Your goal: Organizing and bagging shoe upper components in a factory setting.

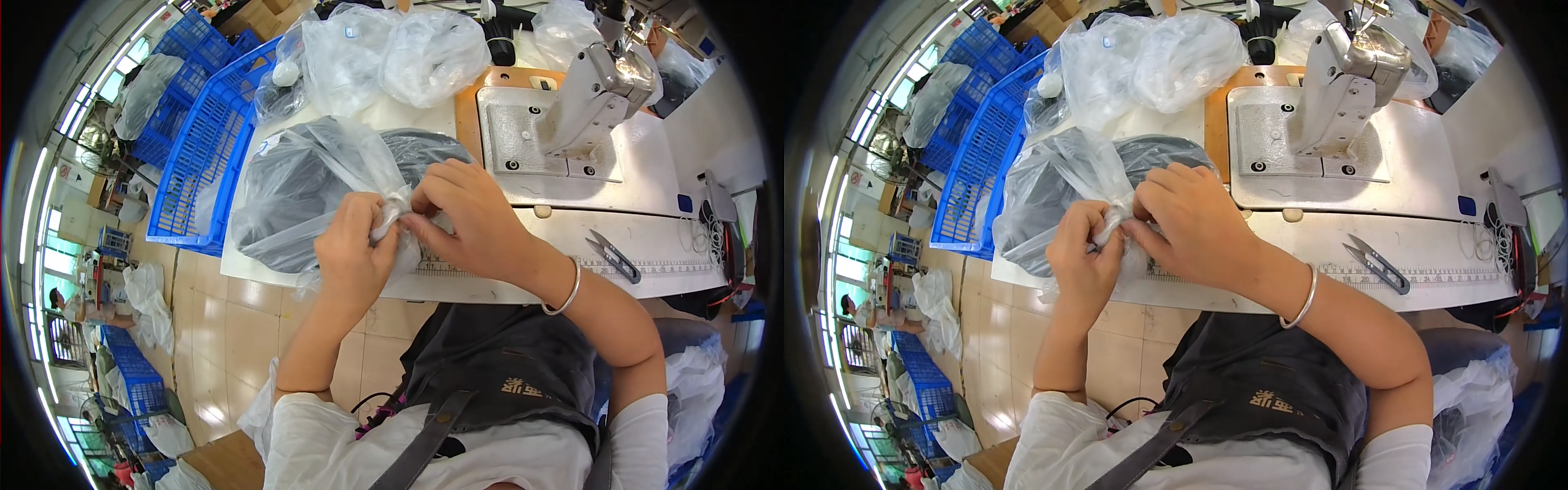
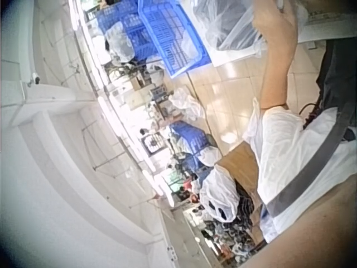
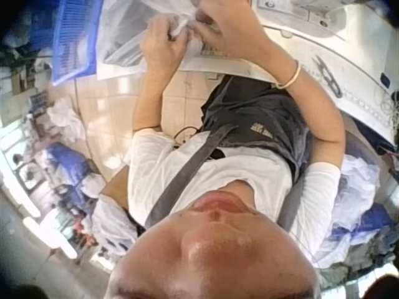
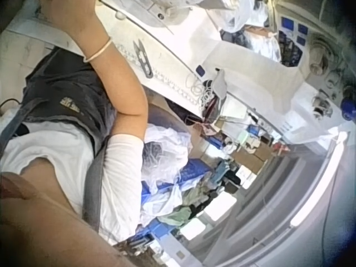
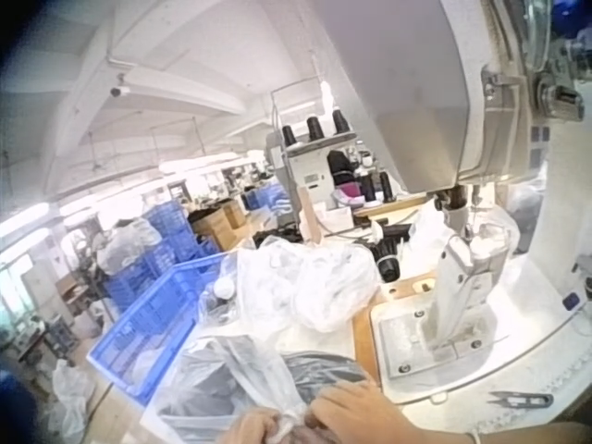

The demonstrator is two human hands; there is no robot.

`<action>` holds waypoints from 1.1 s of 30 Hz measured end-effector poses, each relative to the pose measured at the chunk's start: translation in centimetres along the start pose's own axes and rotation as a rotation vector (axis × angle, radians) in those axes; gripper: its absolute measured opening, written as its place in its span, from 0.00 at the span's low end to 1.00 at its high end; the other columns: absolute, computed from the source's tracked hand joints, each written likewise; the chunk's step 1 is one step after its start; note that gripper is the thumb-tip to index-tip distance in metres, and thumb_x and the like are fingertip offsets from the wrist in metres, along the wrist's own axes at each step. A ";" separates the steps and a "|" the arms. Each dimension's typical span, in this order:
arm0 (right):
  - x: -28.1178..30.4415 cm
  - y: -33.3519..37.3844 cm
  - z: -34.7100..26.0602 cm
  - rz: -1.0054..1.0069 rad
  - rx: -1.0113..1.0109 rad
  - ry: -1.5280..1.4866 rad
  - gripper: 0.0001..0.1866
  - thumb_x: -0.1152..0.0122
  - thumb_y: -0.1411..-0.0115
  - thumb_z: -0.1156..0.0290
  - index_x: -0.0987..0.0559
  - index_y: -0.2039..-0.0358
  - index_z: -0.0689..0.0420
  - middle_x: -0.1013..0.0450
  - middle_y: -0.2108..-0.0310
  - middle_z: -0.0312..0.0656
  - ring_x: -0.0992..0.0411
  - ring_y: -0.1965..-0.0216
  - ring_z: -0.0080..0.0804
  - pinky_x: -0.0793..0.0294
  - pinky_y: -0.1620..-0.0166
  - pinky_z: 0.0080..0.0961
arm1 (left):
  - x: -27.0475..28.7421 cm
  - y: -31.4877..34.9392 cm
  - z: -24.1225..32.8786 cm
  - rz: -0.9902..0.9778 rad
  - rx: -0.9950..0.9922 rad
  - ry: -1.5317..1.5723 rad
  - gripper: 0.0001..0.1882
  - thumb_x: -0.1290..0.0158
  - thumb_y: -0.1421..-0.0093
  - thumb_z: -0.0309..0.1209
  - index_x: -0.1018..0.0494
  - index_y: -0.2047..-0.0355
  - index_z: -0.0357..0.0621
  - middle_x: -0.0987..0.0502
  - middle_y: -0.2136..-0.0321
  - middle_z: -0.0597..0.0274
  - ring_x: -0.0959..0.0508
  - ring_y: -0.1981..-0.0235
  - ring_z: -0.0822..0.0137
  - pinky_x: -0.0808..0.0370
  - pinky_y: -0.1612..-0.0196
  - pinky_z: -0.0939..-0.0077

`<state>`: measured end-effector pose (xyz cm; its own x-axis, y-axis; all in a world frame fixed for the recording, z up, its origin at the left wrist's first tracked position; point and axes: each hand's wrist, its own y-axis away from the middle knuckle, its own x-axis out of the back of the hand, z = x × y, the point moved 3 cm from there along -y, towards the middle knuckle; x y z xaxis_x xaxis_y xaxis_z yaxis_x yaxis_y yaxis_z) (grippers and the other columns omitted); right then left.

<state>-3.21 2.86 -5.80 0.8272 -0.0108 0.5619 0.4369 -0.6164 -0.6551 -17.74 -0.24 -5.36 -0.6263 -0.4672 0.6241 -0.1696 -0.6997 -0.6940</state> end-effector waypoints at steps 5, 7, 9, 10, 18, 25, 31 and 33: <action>0.0 0.0 -0.4 0.092 -0.030 -0.001 0.08 0.43 0.55 0.73 0.33 0.82 0.56 0.37 0.80 0.39 0.37 0.74 0.38 0.40 0.70 0.32 | 0.0 0.4 -1.4 0.049 0.179 0.184 0.10 0.45 0.60 0.14 0.35 0.80 0.37 0.29 0.78 0.60 0.30 0.80 0.71 0.34 0.78 0.77; -0.7 0.2 0.7 0.129 -0.167 -0.066 0.07 0.44 0.53 0.73 0.33 0.82 0.59 0.36 0.80 0.40 0.36 0.75 0.37 0.39 0.71 0.32 | 0.1 0.8 -2.0 -0.006 0.348 0.402 0.05 0.46 0.55 0.21 0.32 0.81 0.36 0.24 0.68 0.53 0.26 0.72 0.70 0.30 0.70 0.76; -0.4 0.2 1.8 0.172 -0.317 -0.120 0.08 0.45 0.52 0.72 0.32 0.81 0.61 0.35 0.81 0.41 0.36 0.76 0.36 0.38 0.72 0.31 | 0.6 0.5 -1.4 -0.055 0.404 0.682 0.13 0.52 0.49 0.34 0.31 0.81 0.35 0.25 0.63 0.48 0.27 0.68 0.66 0.32 0.62 0.73; -0.1 0.4 2.9 0.110 -0.548 -0.348 0.09 0.46 0.51 0.71 0.32 0.81 0.62 0.34 0.81 0.41 0.35 0.77 0.33 0.37 0.72 0.28 | 0.6 0.4 -1.1 -0.101 0.463 0.962 0.25 0.58 0.42 0.46 0.31 0.80 0.33 0.26 0.59 0.43 0.27 0.65 0.62 0.33 0.55 0.70; 1.7 2.1 0.8 0.149 -0.119 -0.111 0.07 0.44 0.52 0.75 0.27 0.70 0.62 0.33 0.75 0.41 0.35 0.73 0.35 0.35 0.67 0.29 | 6.2 -2.0 -3.7 -0.156 0.241 0.728 0.36 0.63 0.43 0.59 0.27 0.60 0.33 0.31 0.54 0.43 0.33 0.50 0.52 0.45 0.44 0.57; 0.8 2.4 -1.4 -0.006 -0.060 0.011 0.25 0.39 0.57 0.73 0.30 0.55 0.56 0.34 0.68 0.43 0.36 0.64 0.38 0.38 0.64 0.34 | 0.8 -3.0 -1.0 -0.760 -0.322 -0.006 0.43 0.38 0.61 0.49 0.38 0.49 0.37 0.39 0.46 0.50 0.41 0.43 0.50 0.56 0.39 0.50; 0.4 1.3 0.5 -0.002 -0.050 0.039 0.28 0.40 0.57 0.72 0.33 0.52 0.56 0.31 0.69 0.43 0.34 0.65 0.40 0.35 0.63 0.34 | 1.3 -3.0 -0.7 -0.640 -0.311 -0.026 0.40 0.36 0.67 0.48 0.34 0.57 0.37 0.33 0.54 0.53 0.38 0.46 0.50 0.52 0.40 0.50; -0.1 1.3 2.8 -0.115 -0.727 -0.345 0.20 0.40 0.53 0.74 0.32 0.58 0.61 0.32 0.70 0.43 0.33 0.66 0.27 0.33 0.63 0.24 | 1.8 -3.5 -1.3 -0.630 -0.310 -0.021 0.36 0.35 0.66 0.46 0.33 0.60 0.37 0.32 0.57 0.55 0.37 0.47 0.51 0.50 0.41 0.51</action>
<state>-1.78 4.30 -8.14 0.9052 0.2537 0.3409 0.2849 -0.9575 -0.0441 -19.25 2.09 -2.26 -0.3231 -0.0365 0.9457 -0.7065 -0.6555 -0.2667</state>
